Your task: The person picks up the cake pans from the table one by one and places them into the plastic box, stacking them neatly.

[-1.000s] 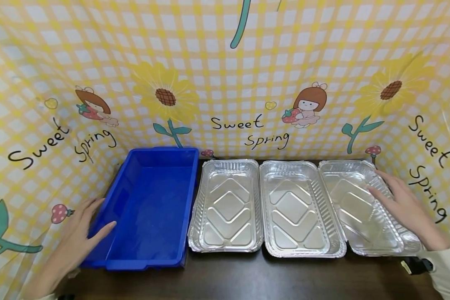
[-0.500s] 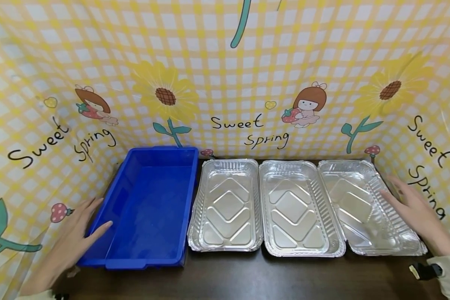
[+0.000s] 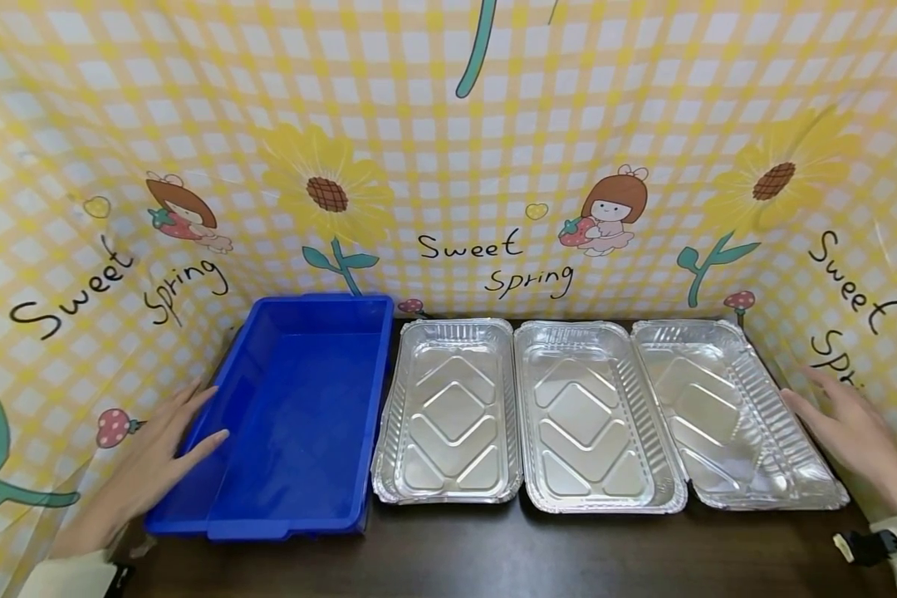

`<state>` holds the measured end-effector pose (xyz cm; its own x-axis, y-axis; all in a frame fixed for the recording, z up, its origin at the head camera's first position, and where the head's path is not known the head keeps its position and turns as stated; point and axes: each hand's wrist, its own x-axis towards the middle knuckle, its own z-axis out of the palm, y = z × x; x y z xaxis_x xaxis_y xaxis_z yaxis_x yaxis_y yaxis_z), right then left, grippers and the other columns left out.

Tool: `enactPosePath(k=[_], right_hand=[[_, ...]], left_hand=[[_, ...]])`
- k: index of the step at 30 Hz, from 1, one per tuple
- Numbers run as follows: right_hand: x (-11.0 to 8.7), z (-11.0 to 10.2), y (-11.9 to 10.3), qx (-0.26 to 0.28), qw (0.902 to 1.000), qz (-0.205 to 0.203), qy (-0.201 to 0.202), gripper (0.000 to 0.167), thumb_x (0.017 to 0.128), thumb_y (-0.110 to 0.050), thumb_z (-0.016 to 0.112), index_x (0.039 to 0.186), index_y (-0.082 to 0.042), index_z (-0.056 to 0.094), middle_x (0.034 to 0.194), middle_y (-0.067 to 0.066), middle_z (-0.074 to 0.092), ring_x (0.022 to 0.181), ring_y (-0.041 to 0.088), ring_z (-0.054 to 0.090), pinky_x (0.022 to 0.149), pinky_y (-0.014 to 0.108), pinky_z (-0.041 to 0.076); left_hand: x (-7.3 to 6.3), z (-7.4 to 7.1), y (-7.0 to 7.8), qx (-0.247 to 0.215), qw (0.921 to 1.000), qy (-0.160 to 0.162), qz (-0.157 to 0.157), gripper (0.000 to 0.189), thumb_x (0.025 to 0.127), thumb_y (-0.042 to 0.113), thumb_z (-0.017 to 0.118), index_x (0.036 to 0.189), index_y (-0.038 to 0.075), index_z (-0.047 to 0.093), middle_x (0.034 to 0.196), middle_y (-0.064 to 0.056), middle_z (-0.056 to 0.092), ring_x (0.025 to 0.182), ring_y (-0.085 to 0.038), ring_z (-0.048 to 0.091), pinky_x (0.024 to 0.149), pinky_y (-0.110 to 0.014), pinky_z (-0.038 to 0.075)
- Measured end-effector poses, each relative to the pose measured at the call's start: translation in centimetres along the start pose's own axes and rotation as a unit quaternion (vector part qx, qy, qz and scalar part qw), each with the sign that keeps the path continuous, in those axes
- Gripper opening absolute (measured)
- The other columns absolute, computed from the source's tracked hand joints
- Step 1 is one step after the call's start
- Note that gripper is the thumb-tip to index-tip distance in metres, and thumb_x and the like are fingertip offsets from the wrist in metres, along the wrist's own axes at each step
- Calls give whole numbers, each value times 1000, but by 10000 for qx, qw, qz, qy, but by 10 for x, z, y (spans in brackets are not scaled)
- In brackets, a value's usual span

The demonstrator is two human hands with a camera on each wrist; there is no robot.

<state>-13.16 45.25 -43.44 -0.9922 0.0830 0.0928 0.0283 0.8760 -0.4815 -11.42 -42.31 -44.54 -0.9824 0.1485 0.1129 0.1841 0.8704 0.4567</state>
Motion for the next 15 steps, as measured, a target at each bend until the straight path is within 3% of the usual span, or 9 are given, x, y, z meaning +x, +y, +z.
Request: enactPosePath(k=[6, 15], right_hand=[[-2, 4, 10, -16, 9999, 102, 37, 73, 113, -35, 49, 159, 14, 20, 150, 53, 24, 128, 74, 29, 97, 86, 25], [-1, 9, 17, 165, 9997, 39, -158, 73, 113, -28, 50, 155, 22, 18, 145, 55, 27, 120, 74, 37, 92, 83, 34]], left_hand=[[2, 3, -1, -70, 9996, -241, -146, 78, 107, 39, 62, 169, 11, 24, 176, -21, 6, 154, -59, 11, 102, -88, 19], [-1, 7, -3, -153, 9992, -323, -176, 79, 108, 39, 61, 171, 16, 20, 177, -16, 0, 156, -57, 6, 103, -89, 16]])
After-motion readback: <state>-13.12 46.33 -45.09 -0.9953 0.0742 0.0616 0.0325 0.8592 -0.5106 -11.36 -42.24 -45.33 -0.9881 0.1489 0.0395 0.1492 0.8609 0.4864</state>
